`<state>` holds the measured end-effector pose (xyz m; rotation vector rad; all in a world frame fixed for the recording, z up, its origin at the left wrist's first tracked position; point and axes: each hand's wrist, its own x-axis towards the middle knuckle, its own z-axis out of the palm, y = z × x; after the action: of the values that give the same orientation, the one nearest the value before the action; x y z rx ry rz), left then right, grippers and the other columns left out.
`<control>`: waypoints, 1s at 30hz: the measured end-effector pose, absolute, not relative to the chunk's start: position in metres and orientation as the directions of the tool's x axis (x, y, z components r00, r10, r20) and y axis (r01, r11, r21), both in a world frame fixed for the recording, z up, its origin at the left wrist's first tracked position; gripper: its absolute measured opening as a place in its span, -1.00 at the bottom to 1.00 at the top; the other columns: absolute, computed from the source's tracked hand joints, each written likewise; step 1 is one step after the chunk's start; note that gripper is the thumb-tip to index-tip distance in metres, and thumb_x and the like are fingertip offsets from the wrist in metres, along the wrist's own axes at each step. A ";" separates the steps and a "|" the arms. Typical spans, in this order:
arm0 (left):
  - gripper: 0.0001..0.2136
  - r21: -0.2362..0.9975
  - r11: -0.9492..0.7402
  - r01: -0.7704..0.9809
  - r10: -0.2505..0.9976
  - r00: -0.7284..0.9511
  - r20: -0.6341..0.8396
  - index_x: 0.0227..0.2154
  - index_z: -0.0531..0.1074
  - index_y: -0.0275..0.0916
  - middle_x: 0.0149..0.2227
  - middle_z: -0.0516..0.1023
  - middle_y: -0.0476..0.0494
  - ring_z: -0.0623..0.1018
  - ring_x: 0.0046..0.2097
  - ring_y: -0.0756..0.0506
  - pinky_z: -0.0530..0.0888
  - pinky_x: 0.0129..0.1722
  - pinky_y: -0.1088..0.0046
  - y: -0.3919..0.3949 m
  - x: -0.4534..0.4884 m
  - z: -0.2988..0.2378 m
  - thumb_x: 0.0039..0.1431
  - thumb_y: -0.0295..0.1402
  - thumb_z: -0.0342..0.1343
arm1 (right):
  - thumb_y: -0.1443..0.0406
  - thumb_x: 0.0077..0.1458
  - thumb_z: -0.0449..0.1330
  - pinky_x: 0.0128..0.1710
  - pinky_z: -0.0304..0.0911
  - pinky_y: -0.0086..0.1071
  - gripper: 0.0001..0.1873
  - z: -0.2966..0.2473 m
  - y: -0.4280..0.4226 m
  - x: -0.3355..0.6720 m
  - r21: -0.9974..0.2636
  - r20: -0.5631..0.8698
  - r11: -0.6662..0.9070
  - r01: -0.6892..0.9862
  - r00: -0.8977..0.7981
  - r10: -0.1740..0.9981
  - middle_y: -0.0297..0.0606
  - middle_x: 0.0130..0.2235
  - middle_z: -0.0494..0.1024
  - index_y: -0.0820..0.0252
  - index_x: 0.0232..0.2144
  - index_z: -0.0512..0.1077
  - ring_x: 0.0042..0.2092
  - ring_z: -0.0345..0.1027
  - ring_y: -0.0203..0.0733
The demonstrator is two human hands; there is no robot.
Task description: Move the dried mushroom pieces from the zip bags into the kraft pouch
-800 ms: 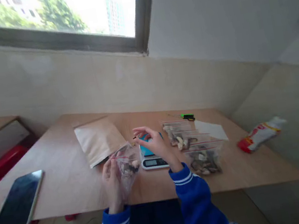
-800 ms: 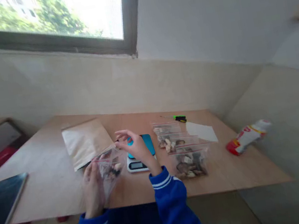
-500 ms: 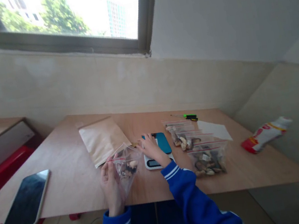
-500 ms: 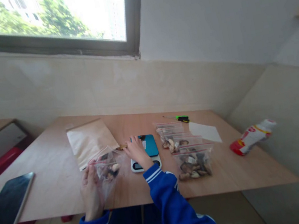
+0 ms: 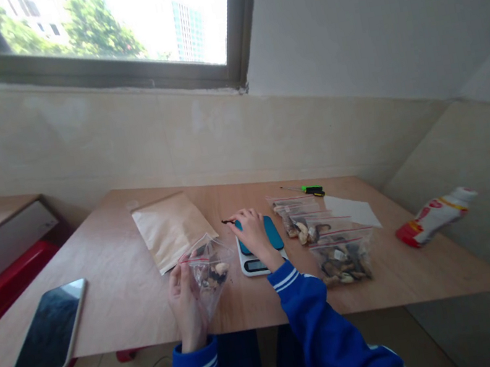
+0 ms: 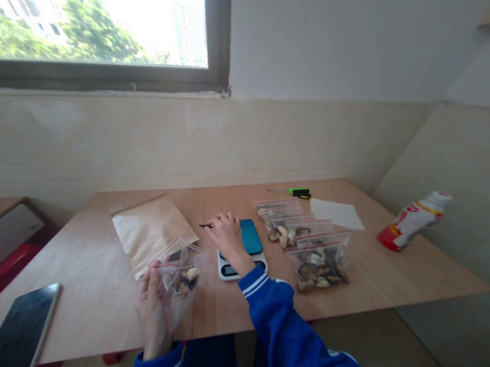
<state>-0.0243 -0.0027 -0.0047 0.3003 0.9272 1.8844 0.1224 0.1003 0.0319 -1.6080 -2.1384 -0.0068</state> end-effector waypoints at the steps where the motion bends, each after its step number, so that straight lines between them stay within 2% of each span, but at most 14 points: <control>1: -0.64 0.711 -0.226 -0.666 0.857 -0.483 -0.180 -0.19 0.49 -0.26 -0.18 0.62 -0.16 0.59 -0.15 -0.08 0.47 -0.07 0.36 -0.002 -0.023 -0.006 -0.04 -0.19 0.31 | 0.25 0.24 0.09 -0.03 0.15 -0.18 -0.77 0.041 0.097 0.126 -0.355 0.415 0.331 0.874 -0.170 0.894 -0.13 -0.10 0.52 0.15 -0.15 0.51 -0.02 0.28 -0.04; 3: -0.66 0.707 -0.221 -0.671 0.867 -0.467 -0.172 -0.20 0.50 -0.26 -0.16 0.62 -0.16 0.59 -0.13 -0.07 0.47 -0.05 0.36 0.001 -0.018 -0.007 -0.03 -0.21 0.30 | 0.25 0.24 0.11 -0.01 0.18 -0.24 -0.79 0.060 0.088 0.132 -0.511 0.497 0.440 0.738 -0.165 0.852 -0.19 -0.14 0.53 0.14 -0.16 0.51 -0.05 0.33 -0.12; 4: -0.67 0.705 -0.221 -0.673 0.871 -0.462 -0.168 -0.20 0.50 -0.26 -0.15 0.62 -0.16 0.59 -0.11 -0.08 0.46 -0.04 0.36 0.002 -0.016 -0.007 -0.02 -0.22 0.30 | 0.24 0.23 0.12 0.01 0.18 -0.26 -0.80 0.068 0.084 0.134 -0.551 0.517 0.508 0.662 -0.208 0.831 -0.22 -0.14 0.54 0.13 -0.17 0.52 -0.05 0.34 -0.14; 7: -0.71 0.695 -0.230 -0.681 0.875 -0.458 -0.160 -0.21 0.50 -0.25 -0.13 0.62 -0.17 0.57 -0.06 -0.09 0.44 0.00 0.35 0.003 -0.009 -0.004 0.00 -0.25 0.29 | 0.20 0.21 0.14 0.05 0.18 -0.27 -0.77 0.078 0.080 0.142 -0.571 0.494 0.603 0.557 -0.354 0.794 -0.24 -0.10 0.53 0.10 -0.13 0.51 -0.01 0.34 -0.18; 12: -0.72 0.708 -0.241 -0.664 0.873 -0.468 -0.141 -0.23 0.50 -0.25 -0.15 0.63 -0.15 0.59 -0.08 -0.08 0.46 -0.02 0.37 0.001 -0.007 0.003 -0.01 -0.25 0.29 | 0.28 0.24 0.08 0.10 0.15 -0.25 -0.74 0.047 0.100 0.165 -0.481 0.377 0.406 0.777 -0.235 0.896 -0.14 -0.02 0.50 0.20 -0.07 0.47 0.05 0.32 -0.15; 15: -0.71 0.722 -0.240 -0.648 0.872 -0.471 -0.133 -0.24 0.50 -0.26 -0.14 0.63 -0.17 0.59 -0.07 -0.10 0.46 -0.02 0.36 -0.002 -0.007 0.005 -0.01 -0.23 0.29 | 0.38 0.14 0.15 0.10 0.13 -0.17 -0.76 0.019 0.113 0.175 -0.462 0.338 0.340 0.819 -0.192 0.921 -0.05 -0.07 0.53 0.27 -0.13 0.49 0.03 0.33 -0.05; 18: -0.73 0.714 -0.219 -0.665 0.868 -0.467 -0.170 -0.25 0.49 -0.27 -0.15 0.63 -0.20 0.58 -0.05 -0.12 0.47 -0.03 0.35 -0.004 -0.005 0.006 0.00 -0.25 0.29 | 0.43 0.08 0.17 0.09 0.13 -0.14 -0.77 0.002 0.116 0.180 -0.466 0.330 0.310 0.829 -0.162 0.930 -0.04 -0.11 0.55 0.27 -0.18 0.51 0.01 0.35 -0.02; 24: -0.71 0.706 -0.161 -0.689 0.886 -0.416 -0.205 -0.22 0.48 -0.27 -0.13 0.63 -0.21 0.62 -0.16 -0.10 0.51 -0.11 0.34 -0.006 -0.002 0.006 0.00 -0.25 0.30 | 0.35 0.09 0.20 -0.01 0.21 -0.18 -0.89 0.013 0.113 0.187 -0.538 0.370 0.324 0.778 -0.127 0.920 -0.13 -0.23 0.61 0.23 -0.37 0.54 -0.10 0.42 -0.05; 27: -0.70 0.706 -0.145 -0.693 0.897 -0.394 -0.202 -0.20 0.48 -0.27 -0.11 0.62 -0.21 0.62 -0.18 -0.08 0.51 -0.13 0.37 -0.004 -0.001 0.003 0.01 -0.24 0.29 | 0.23 0.18 0.13 -0.10 0.29 -0.29 -0.79 0.032 0.103 0.184 -0.602 0.409 0.365 0.711 -0.118 0.905 -0.20 -0.23 0.62 0.21 -0.29 0.53 -0.15 0.47 -0.16; 30: -0.70 0.704 -0.144 -0.696 0.905 -0.380 -0.191 -0.20 0.49 -0.27 -0.09 0.61 -0.21 0.59 -0.10 -0.09 0.49 -0.07 0.38 -0.003 0.002 0.001 0.02 -0.25 0.28 | 0.15 0.20 0.09 -0.13 0.32 -0.36 -0.72 0.056 0.084 0.173 -0.706 0.436 0.468 0.531 -0.194 0.879 -0.26 -0.19 0.61 0.16 -0.22 0.52 -0.15 0.47 -0.22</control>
<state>0.0018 -0.0026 0.0013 0.3349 0.8832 1.7669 0.1734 0.0843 0.0564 -1.1842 -1.8638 0.5137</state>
